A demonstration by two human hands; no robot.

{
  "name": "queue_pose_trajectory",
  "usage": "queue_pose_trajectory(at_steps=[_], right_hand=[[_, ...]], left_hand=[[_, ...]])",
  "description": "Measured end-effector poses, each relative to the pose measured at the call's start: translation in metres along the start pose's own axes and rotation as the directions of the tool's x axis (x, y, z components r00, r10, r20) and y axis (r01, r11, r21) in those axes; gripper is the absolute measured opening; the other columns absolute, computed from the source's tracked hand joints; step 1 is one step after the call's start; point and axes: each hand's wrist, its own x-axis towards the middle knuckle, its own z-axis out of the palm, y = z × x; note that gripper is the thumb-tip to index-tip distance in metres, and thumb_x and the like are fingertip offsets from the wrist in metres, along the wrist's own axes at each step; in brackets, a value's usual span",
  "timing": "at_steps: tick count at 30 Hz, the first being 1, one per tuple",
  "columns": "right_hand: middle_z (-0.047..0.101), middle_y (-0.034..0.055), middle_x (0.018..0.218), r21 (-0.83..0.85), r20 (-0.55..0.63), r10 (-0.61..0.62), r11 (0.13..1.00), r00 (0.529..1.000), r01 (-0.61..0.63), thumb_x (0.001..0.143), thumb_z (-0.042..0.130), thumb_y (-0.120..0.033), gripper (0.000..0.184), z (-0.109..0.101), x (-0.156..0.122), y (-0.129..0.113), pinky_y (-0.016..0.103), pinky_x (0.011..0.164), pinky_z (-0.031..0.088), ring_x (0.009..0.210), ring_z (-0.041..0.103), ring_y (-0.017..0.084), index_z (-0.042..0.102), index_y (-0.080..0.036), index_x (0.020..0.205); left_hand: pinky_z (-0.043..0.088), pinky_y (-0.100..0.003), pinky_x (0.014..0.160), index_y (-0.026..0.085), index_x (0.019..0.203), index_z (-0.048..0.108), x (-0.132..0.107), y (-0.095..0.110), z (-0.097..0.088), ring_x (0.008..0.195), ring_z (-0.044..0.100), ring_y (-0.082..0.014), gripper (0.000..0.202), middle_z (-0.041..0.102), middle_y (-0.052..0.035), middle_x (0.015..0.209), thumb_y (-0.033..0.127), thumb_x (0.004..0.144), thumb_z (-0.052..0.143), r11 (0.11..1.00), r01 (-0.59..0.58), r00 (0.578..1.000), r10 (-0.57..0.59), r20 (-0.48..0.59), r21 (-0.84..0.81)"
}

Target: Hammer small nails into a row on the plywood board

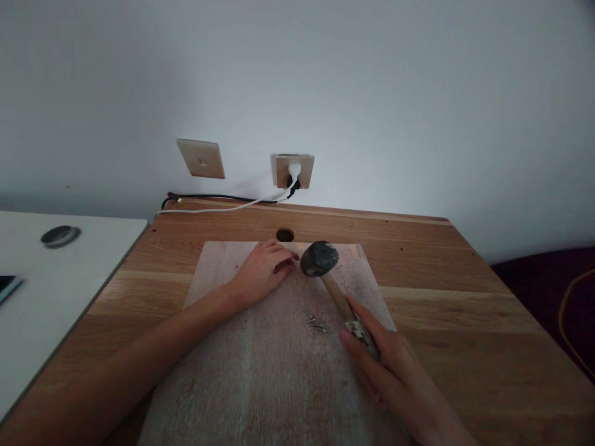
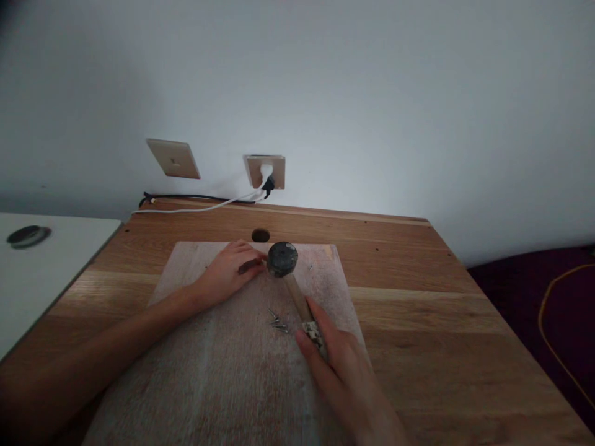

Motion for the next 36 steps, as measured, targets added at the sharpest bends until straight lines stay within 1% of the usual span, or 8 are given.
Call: queue_pose_trajectory(at_steps=[4, 7, 10, 13, 16, 22, 28, 36], right_hand=[[0.058, -0.0022, 0.052, 0.006, 0.075, -0.018, 1.000, 0.997, 0.017, 0.100, 0.051, -0.065, 0.069, 0.006, 0.012, -0.002, 0.035, 0.059, 0.057, 0.060, 0.070, 0.026, 0.057, -0.022, 0.155], [0.054, -0.0047, 0.050, -0.018, 0.137, -0.018, 1.000, 0.990, 0.021, 0.103, 0.046, -0.064, 0.071, 0.009, 0.016, -0.006, 0.033, 0.056, 0.054, 0.049, 0.063, 0.021, 0.051, -0.020, 0.158], [0.054, -0.0056, 0.051, -0.049, 0.167, 0.005, 0.999, 0.986, 0.003, 0.104, 0.042, -0.065, 0.074, 0.011, 0.016, -0.009, 0.032, 0.054, 0.052, 0.042, 0.055, 0.018, 0.046, -0.017, 0.161], [0.050, -0.0068, 0.048, -0.029, 0.185, 0.028, 0.999, 0.982, -0.023, 0.104, 0.042, -0.066, 0.076, 0.012, 0.014, -0.009, 0.033, 0.056, 0.053, 0.043, 0.057, 0.020, 0.043, -0.018, 0.163], [0.053, -0.0056, 0.051, -0.037, 0.187, 0.051, 0.998, 0.981, -0.045, 0.104, 0.043, -0.066, 0.075, 0.013, 0.013, -0.006, 0.033, 0.054, 0.052, 0.045, 0.058, 0.020, 0.043, -0.020, 0.163], [0.052, -0.0069, 0.048, -0.017, 0.175, 0.057, 0.998, 0.983, -0.055, 0.104, 0.045, -0.064, 0.075, 0.012, 0.011, -0.005, 0.028, 0.045, 0.045, 0.040, 0.055, 0.018, 0.041, -0.020, 0.164], [0.049, -0.0073, 0.046, -0.026, 0.166, 0.052, 0.999, 0.985, -0.048, 0.103, 0.044, -0.067, 0.078, 0.013, 0.013, -0.003, 0.029, 0.046, 0.045, 0.039, 0.052, 0.018, 0.043, -0.017, 0.163], [0.048, -0.0074, 0.046, -0.037, 0.193, 0.060, 0.998, 0.979, -0.054, 0.104, 0.042, -0.068, 0.080, 0.011, 0.014, -0.003, 0.029, 0.047, 0.045, 0.040, 0.054, 0.019, 0.040, -0.017, 0.165]], left_hand=[[0.053, -0.041, 0.103, 0.024, 0.134, 0.063, 0.000, 0.000, 0.001, 0.110, 0.069, -0.0231, 0.046, 0.077, -0.0048, 0.110, 0.014, 0.089, 0.068, 0.996, 0.086, 0.996, -0.087, -0.026, -0.030], [0.055, -0.039, 0.102, 0.023, 0.142, 0.057, 0.001, 0.001, 0.001, 0.105, 0.071, -0.0224, 0.058, 0.076, -0.0055, 0.111, 0.013, 0.087, 0.071, 0.991, 0.118, 0.992, -0.121, -0.036, -0.060], [0.054, -0.040, 0.105, 0.021, 0.142, 0.055, 0.001, 0.002, 0.002, 0.110, 0.071, -0.0237, 0.060, 0.075, -0.0073, 0.118, 0.012, 0.085, 0.071, 0.988, 0.133, 0.990, -0.136, -0.039, -0.074], [0.052, -0.042, 0.108, 0.021, 0.144, 0.054, 0.001, 0.002, 0.002, 0.115, 0.070, -0.0251, 0.061, 0.075, -0.0080, 0.122, 0.013, 0.086, 0.072, 0.987, 0.140, 0.989, -0.143, -0.038, -0.082], [0.052, -0.041, 0.108, 0.022, 0.144, 0.054, 0.000, 0.001, 0.003, 0.110, 0.072, -0.0241, 0.061, 0.076, -0.0064, 0.116, 0.015, 0.086, 0.072, 0.986, 0.135, 0.990, -0.139, -0.039, -0.094], [0.051, -0.040, 0.106, 0.023, 0.139, 0.058, 0.001, 0.002, 0.001, 0.102, 0.072, -0.0223, 0.056, 0.077, -0.0032, 0.104, 0.013, 0.085, 0.071, 0.982, 0.143, 0.988, -0.149, -0.041, -0.123], [0.053, -0.038, 0.103, 0.023, 0.137, 0.062, 0.002, 0.004, -0.001, 0.105, 0.072, -0.0222, 0.056, 0.076, -0.0041, 0.108, 0.011, 0.083, 0.071, 0.982, 0.162, 0.986, -0.165, -0.021, -0.101], [0.051, -0.042, 0.109, 0.023, 0.141, 0.059, 0.001, 0.003, 0.000, 0.114, 0.070, -0.0250, 0.059, 0.077, -0.0051, 0.110, 0.014, 0.084, 0.072, 0.982, 0.166, 0.985, -0.169, -0.025, -0.090]])
